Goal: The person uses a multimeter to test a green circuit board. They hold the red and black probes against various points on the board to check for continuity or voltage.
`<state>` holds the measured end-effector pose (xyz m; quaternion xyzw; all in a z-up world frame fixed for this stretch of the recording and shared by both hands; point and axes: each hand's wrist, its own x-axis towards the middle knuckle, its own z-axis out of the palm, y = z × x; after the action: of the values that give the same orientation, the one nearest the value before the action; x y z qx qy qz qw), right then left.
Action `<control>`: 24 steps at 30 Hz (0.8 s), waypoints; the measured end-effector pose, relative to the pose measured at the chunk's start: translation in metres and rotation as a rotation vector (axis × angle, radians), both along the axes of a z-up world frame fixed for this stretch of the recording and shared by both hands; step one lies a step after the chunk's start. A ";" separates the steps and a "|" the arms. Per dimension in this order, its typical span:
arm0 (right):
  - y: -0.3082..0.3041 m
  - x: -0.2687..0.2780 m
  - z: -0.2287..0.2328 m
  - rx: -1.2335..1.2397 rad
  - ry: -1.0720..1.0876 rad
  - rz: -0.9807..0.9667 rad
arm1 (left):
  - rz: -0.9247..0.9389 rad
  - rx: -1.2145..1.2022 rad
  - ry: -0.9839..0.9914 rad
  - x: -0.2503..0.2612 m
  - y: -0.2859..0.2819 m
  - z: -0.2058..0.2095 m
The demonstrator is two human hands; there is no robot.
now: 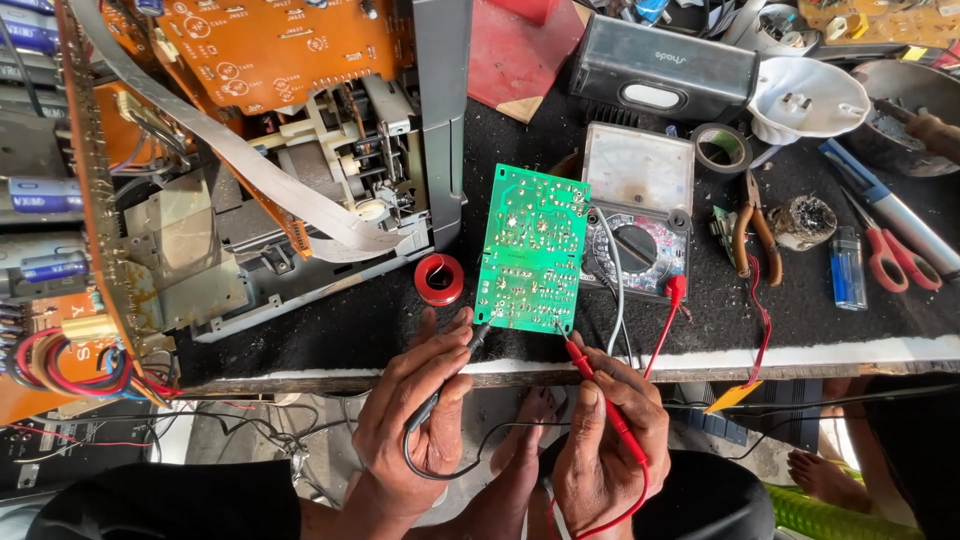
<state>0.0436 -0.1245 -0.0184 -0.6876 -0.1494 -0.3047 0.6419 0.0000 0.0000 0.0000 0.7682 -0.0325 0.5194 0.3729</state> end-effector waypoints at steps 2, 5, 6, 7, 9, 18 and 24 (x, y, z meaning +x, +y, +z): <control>0.000 -0.001 -0.001 0.008 0.013 0.005 | -0.003 -0.001 0.004 0.001 0.000 -0.001; -0.001 -0.001 -0.001 0.006 0.020 0.009 | -0.003 -0.007 0.007 0.001 -0.001 -0.003; -0.001 -0.001 -0.001 -0.002 0.014 0.008 | 0.000 -0.011 0.005 0.001 -0.001 -0.003; -0.001 -0.001 -0.001 -0.003 0.016 0.009 | 0.001 -0.011 0.006 0.001 -0.001 -0.004; -0.003 -0.001 0.000 -0.029 0.022 0.018 | 0.006 -0.019 0.011 0.000 0.000 -0.005; 0.001 -0.001 0.001 0.003 0.013 0.006 | 0.021 0.052 -0.017 0.003 0.000 -0.004; 0.000 -0.001 -0.001 0.009 -0.006 0.019 | 0.042 0.065 -0.037 0.004 -0.001 -0.004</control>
<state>0.0430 -0.1244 -0.0192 -0.6823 -0.1564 -0.3010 0.6476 0.0044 -0.0014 -0.0044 0.7706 -0.0403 0.5400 0.3361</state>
